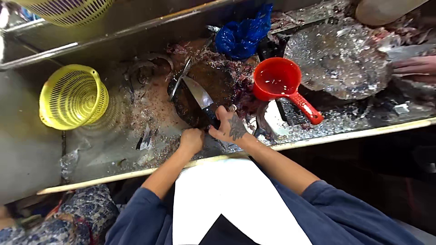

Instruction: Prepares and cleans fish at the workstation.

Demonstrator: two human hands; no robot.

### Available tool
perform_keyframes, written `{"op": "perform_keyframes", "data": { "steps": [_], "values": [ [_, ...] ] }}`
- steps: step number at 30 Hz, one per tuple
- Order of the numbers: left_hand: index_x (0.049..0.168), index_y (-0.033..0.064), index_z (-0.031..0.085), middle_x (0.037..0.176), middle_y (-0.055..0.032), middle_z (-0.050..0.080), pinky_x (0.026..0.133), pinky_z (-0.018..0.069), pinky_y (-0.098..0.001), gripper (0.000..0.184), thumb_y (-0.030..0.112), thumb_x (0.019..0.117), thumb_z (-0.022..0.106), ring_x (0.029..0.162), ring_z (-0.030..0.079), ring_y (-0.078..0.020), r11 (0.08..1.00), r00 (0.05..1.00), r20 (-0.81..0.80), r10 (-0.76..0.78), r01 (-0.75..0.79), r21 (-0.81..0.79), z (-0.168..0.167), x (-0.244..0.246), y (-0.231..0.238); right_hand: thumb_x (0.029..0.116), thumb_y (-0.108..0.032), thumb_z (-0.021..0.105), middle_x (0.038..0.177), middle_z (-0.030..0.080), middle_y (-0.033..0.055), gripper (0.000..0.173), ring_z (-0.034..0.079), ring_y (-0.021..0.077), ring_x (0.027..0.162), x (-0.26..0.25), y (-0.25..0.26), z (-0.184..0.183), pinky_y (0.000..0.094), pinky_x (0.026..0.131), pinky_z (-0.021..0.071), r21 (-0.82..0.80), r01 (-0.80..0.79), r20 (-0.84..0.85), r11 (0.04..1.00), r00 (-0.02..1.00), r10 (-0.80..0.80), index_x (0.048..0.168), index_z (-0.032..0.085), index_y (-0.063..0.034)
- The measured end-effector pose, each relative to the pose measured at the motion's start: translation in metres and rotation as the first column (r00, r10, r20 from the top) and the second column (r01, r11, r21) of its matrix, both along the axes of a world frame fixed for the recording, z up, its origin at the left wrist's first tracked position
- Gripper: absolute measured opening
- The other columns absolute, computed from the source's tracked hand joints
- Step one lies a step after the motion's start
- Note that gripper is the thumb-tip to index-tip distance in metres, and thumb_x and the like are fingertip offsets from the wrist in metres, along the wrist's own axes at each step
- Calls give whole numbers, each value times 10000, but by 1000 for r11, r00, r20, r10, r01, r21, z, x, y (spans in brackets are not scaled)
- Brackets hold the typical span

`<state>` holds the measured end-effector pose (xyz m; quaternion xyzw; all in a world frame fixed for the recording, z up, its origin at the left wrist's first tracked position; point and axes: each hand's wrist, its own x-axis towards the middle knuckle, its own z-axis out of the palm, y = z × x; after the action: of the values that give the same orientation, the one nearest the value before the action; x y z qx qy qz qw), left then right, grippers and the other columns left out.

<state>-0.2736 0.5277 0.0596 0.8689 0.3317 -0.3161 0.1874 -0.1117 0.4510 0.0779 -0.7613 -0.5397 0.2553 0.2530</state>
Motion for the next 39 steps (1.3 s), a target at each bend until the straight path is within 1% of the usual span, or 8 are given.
{"op": "perform_keyframes", "data": {
  "steps": [6,13,19,23,28,32,37,39],
  "values": [
    [1119,76,736,1118,-138,688,956,568,-478,265,297,999,654,1041,683,-270,959,878,405,257,-180,-218,25,-101,40,828,-414,710,800,703,139,487,717,306,732,-18,-12,-9,545,663,595,67,-115,19,991,993,114,1106,647,-18],
    [1210,-47,623,1006,-185,708,881,581,-508,302,190,1030,574,928,705,-272,591,292,690,662,-770,-241,30,-168,63,825,-348,772,990,728,201,487,718,403,967,-30,-4,-44,638,870,566,0,-497,91,868,864,495,1191,645,-52],
    [1207,-41,588,876,-105,667,674,598,-368,256,162,1069,517,717,661,-164,441,-150,737,659,-717,-540,49,-118,70,846,-404,765,1100,714,207,527,694,424,1034,-34,1,-82,659,891,549,8,-549,138,836,828,543,1261,653,-100],
    [1147,-29,583,776,-52,692,666,634,-362,226,110,1096,413,661,702,-165,465,-108,566,817,-457,-758,62,-70,51,960,-541,656,1036,726,159,503,709,376,997,0,-24,8,640,889,558,-18,-474,139,880,871,472,1222,655,-111],
    [1155,-27,594,791,-55,672,732,629,-433,287,140,1113,364,694,685,-194,408,47,413,909,-291,-865,72,2,45,1019,-268,588,1076,717,178,284,701,350,1038,128,-6,50,581,920,568,173,105,218,979,966,-142,1144,707,-43],
    [1197,18,590,818,-65,635,751,620,-443,364,264,1138,327,725,672,-211,268,182,224,957,-274,-924,55,53,53,1001,-242,612,1252,630,341,408,594,507,1224,207,35,16,721,1004,449,-389,255,205,885,961,-187,1251,626,81],
    [1114,67,618,776,-63,610,681,611,-425,509,494,1105,341,673,652,-217,75,199,3,980,-352,-933,43,119,49,1059,-178,497,819,609,48,196,579,139,651,200,32,41,327,598,523,-300,256,-632,919,668,-392,1111,615,-30],
    [1180,79,603,850,-64,633,694,598,-416,483,482,1105,348,717,656,-208,47,194,-27,981,-369,-928,40,140,44,1069,-151,473,964,698,113,244,702,217,808,173,33,72,414,767,615,-167,79,-793,983,581,-181,1197,614,1]
  ]
}}
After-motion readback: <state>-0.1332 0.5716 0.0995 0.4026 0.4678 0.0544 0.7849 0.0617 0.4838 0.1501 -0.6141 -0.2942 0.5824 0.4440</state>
